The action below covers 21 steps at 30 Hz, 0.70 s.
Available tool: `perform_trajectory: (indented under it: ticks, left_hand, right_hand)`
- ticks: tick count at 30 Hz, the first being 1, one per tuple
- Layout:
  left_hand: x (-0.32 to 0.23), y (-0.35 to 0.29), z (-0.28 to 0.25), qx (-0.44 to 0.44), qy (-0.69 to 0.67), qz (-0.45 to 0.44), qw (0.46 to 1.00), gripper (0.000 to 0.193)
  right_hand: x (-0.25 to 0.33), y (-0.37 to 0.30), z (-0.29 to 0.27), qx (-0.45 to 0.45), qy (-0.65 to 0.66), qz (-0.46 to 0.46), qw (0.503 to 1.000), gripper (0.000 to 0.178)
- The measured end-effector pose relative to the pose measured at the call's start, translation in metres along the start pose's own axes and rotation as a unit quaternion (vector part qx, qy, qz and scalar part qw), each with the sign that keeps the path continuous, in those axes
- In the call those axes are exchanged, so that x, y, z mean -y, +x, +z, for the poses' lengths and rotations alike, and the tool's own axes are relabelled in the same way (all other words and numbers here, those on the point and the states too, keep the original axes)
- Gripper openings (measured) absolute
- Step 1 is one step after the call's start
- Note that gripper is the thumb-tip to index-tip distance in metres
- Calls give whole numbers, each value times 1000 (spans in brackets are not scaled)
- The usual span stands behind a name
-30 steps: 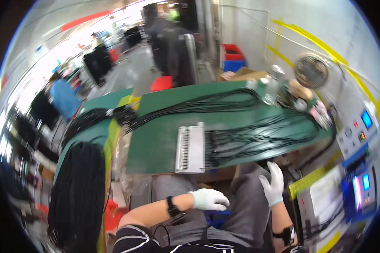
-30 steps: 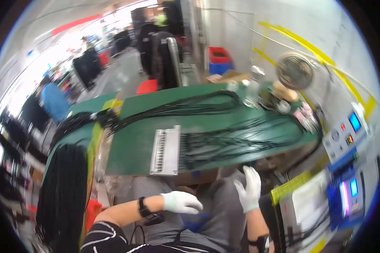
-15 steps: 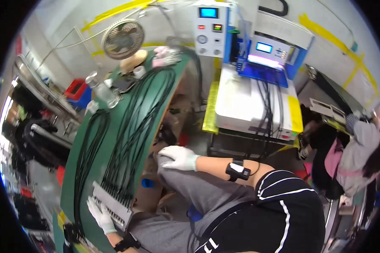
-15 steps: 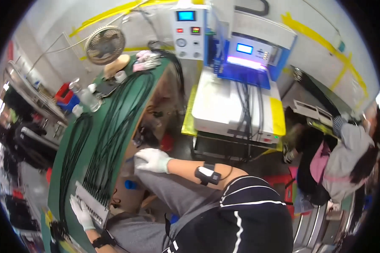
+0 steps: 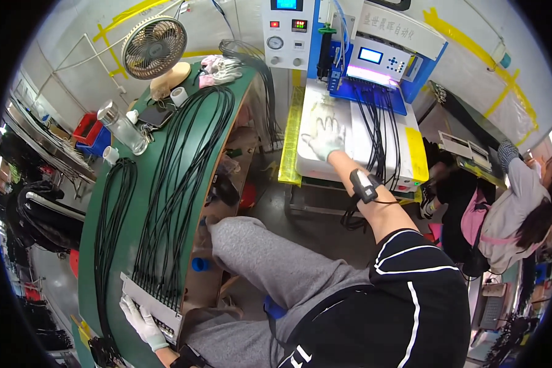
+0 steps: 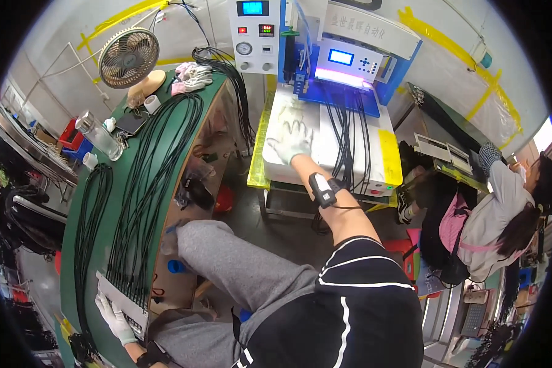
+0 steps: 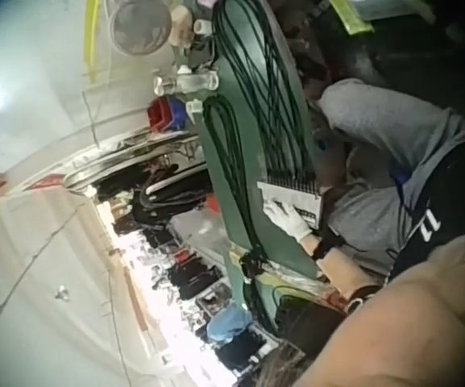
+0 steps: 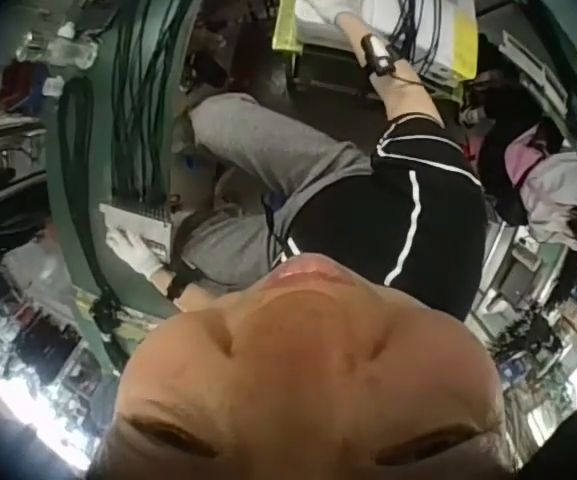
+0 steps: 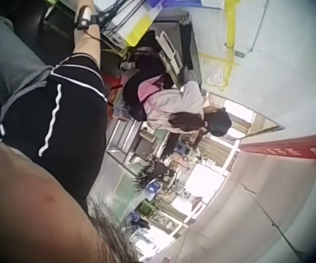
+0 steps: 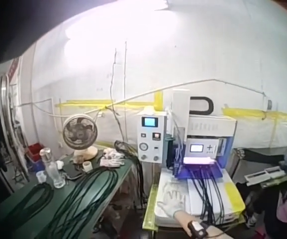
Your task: Arrange wires into a connector jig and process them at a factory workbench.
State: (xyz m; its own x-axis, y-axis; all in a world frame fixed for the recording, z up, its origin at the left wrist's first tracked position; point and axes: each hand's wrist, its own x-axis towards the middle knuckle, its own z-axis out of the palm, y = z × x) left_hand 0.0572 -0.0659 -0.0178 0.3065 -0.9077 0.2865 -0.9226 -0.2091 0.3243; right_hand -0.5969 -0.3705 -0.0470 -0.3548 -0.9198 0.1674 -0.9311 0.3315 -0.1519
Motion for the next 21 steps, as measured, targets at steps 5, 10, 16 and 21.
perform_trajectory:
  ticks: [5, 10, 16, 21]
  left_hand:
    - [7, -2, -1, 0, 1, 0, 1000, 67]
    - [6, -3, 1, 5, -7, -23, 1000, 65]
    - [10, -1, 3, 4, -11, -11, 1000, 63]
    - [10, -2, 2, 5, -8, -13, 1000, 61]
  right_hand:
    - [-3, 16, 8, 13, -2, 3, 1000, 84]
    - [0, 17, 7, 11, -17, 7, 1000, 84]
    - [-5, 18, 11, -9, -23, -1, 1000, 82]
    - [9, 0, 3, 61, -53, -241, 967, 79]
